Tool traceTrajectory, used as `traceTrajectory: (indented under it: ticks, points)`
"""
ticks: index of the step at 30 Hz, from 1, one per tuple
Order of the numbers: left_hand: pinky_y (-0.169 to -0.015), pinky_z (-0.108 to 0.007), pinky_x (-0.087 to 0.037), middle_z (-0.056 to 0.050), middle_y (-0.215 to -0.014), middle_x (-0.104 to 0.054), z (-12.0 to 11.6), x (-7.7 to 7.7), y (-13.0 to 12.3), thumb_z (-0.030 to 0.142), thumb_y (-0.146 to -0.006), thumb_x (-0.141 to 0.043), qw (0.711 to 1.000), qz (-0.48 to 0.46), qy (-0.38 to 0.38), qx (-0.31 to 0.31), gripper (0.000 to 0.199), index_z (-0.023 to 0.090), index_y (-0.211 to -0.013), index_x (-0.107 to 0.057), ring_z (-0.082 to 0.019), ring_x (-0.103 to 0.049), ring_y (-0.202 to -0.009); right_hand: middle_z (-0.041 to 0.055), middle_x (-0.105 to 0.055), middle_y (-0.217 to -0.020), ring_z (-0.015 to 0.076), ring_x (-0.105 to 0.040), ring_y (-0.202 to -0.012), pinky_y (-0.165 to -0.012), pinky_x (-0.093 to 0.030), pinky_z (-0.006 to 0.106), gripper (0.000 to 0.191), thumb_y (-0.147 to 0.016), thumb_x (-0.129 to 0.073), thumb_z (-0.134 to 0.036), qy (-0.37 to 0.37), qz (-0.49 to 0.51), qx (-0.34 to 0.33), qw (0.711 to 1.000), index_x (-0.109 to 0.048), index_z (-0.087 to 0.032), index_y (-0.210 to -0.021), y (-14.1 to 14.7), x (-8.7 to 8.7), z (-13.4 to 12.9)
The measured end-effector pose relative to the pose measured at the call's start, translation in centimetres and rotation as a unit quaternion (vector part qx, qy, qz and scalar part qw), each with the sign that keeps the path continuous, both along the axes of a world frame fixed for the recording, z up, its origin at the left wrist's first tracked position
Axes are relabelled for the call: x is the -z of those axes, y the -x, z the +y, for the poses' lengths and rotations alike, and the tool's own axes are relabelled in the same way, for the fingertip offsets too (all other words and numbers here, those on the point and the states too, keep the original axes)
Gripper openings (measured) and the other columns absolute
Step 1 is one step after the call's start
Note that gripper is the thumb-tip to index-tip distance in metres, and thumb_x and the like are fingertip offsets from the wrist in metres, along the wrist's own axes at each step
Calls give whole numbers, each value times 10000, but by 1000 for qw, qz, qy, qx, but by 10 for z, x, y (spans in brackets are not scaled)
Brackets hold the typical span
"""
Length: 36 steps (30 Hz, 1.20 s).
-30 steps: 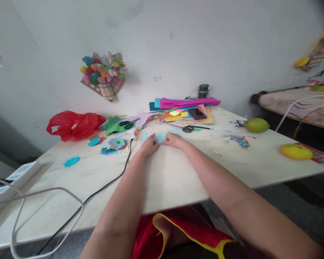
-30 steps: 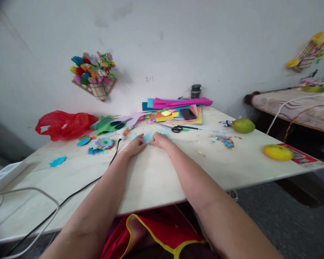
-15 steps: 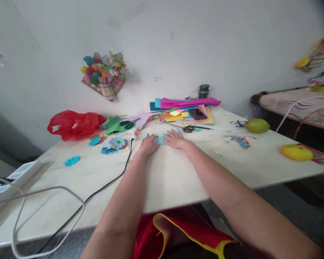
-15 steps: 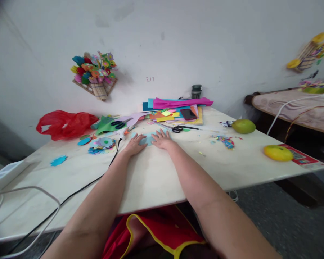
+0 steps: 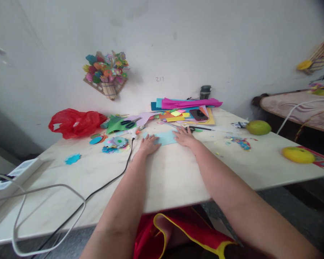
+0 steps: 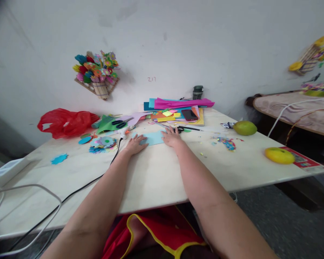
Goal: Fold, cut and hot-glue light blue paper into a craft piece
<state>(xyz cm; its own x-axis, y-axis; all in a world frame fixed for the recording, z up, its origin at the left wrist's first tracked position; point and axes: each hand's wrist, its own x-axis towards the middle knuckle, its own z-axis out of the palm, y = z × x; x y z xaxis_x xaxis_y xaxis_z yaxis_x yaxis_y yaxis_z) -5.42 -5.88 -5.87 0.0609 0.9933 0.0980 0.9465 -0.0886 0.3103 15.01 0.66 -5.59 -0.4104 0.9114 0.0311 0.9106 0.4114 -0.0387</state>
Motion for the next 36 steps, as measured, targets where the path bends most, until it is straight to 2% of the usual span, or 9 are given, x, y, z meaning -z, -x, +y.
traceTrajectory:
  ticks: [4,7,9,13,18,24,27,30,36]
  points:
    - [-1039,-523,-100,-58,-1411,-318,1,0,1,490,-753,-466,1000,7,4,-1,496,282,-1203,-478,-277,-154,-1329,52,-204,-1456,248,-98,-1339,-1068,-79,452,484,-877,-352,-330,-49,54,-2,997,-352,-219,-1348,0,-9,-2]
    - [-1039,-519,-117,-52,-1397,-345,-1,-1,-1,488,-755,-470,1000,15,-9,-2,480,291,-1192,-487,-277,-176,-1323,61,-208,-1454,214,-164,-1329,-1075,-149,354,492,-860,-399,-324,-38,105,-73,991,-381,-189,-1332,15,-11,-10]
    - [-1043,-509,-128,-47,-1389,-360,-2,-1,-3,478,-763,-469,1000,23,-15,-5,478,286,-1201,-482,-268,-187,-1321,31,-174,-1465,171,-187,-1325,-1068,-192,300,487,-876,-357,-310,5,152,-131,980,-349,-198,-1349,29,-7,-16]
    - [-1056,-460,-156,-47,-1390,-358,-3,-2,-3,395,-793,-464,999,32,-12,-6,477,249,-1247,-450,-241,-198,-1320,47,-184,-1459,182,-171,-1330,-1083,-162,315,519,-894,-308,-321,72,160,-190,966,-271,-157,-1385,51,4,-24]
    - [-983,-291,-330,-80,-1295,-481,2,-11,11,279,-828,-419,996,-42,-68,-50,389,185,-1191,-520,-196,-443,-1184,71,-189,-1453,214,-119,-1339,-1087,-117,360,524,-892,-331,-321,83,98,-192,973,-291,-125,-1376,55,7,-24]
    - [-819,-293,-449,-92,-1063,-639,4,-19,32,223,-760,-504,989,-106,-60,-79,322,161,-1061,-599,-202,-602,-940,60,-235,-1443,211,-163,-1331,-1071,-162,380,533,-873,-393,-328,67,142,-201,967,-283,-204,-1379,50,10,-24]
    - [-776,-284,-460,-77,-996,-659,-4,-14,38,255,-731,-537,991,-103,-71,-46,263,176,-965,-626,-187,-613,-860,54,-311,-1413,217,-215,-1317,-1055,-213,384,515,-842,-470,-315,54,179,-203,961,-359,-246,-1339,51,15,-20]
    - [-792,-300,-454,-68,-1102,-621,-13,-5,44,323,-692,-582,990,-114,-80,-1,249,183,-894,-621,-179,-598,-848,51,-396,-1362,225,-302,-1282,-1032,-268,384,444,-798,-549,-292,33,207,-207,956,-492,-270,-1238,54,19,-17]
    - [-794,-292,-458,-51,-1169,-588,-20,6,50,354,-640,-625,981,-168,-69,68,251,193,-830,-598,-161,-590,-852,82,-475,-1287,215,-431,-1192,-992,-329,346,215,-736,-620,-178,-24,252,-208,945,-666,-207,-943,61,24,-15]
